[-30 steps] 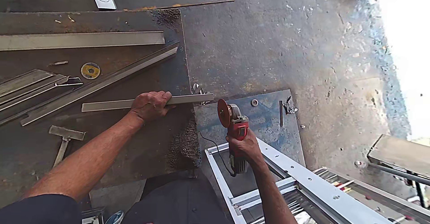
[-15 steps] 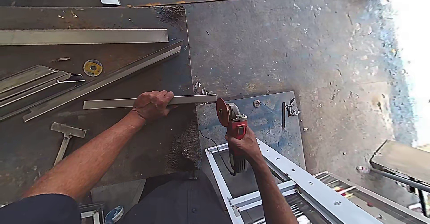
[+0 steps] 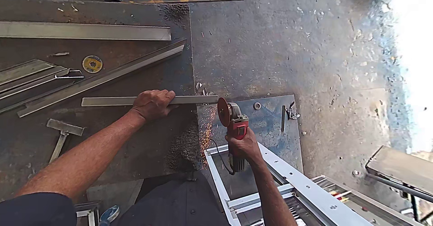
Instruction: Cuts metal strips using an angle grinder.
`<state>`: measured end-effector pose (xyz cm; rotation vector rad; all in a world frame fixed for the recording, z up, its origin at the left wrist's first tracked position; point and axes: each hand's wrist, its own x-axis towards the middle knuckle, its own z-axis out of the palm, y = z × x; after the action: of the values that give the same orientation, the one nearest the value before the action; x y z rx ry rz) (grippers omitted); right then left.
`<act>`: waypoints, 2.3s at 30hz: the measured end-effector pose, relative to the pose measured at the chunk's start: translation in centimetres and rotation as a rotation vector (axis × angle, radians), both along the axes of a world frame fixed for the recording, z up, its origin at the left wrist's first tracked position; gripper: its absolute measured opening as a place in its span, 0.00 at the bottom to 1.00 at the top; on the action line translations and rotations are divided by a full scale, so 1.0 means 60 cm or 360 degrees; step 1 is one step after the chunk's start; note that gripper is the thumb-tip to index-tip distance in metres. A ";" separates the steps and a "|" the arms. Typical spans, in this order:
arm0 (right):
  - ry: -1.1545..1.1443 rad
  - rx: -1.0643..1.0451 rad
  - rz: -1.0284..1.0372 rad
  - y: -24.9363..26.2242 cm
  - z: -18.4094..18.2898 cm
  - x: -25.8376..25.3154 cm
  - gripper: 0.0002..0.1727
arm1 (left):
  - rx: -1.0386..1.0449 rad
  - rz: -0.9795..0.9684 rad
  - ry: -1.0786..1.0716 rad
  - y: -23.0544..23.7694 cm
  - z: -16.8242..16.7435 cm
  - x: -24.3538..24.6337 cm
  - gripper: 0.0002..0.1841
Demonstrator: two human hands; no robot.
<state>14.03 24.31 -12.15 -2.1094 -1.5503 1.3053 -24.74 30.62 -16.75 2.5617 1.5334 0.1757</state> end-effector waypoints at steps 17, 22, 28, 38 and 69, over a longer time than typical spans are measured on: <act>-0.0074 0.0122 0.0091 0.036 0.002 -0.007 0.42 | -0.0032 -0.0006 -0.0027 0.002 -0.002 -0.001 0.19; -0.0097 0.0141 0.0084 0.043 0.005 -0.013 0.41 | -0.0010 0.0002 -0.0035 0.003 -0.002 0.001 0.19; -0.0042 0.0156 0.0022 0.044 0.007 -0.022 0.40 | -0.0016 -0.0006 -0.0025 0.004 -0.002 0.002 0.20; -0.0084 0.0104 0.0060 0.037 0.001 -0.013 0.41 | -0.0057 0.0000 -0.0008 0.007 0.004 0.002 0.20; -0.0047 0.0066 0.0100 -0.043 0.066 0.061 0.39 | 0.0222 0.0019 -0.0336 -0.055 -0.036 -0.051 0.37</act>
<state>17.68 21.73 -8.17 -2.0802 -1.6538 1.2557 -27.77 27.30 -18.91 2.5391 1.5067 0.5539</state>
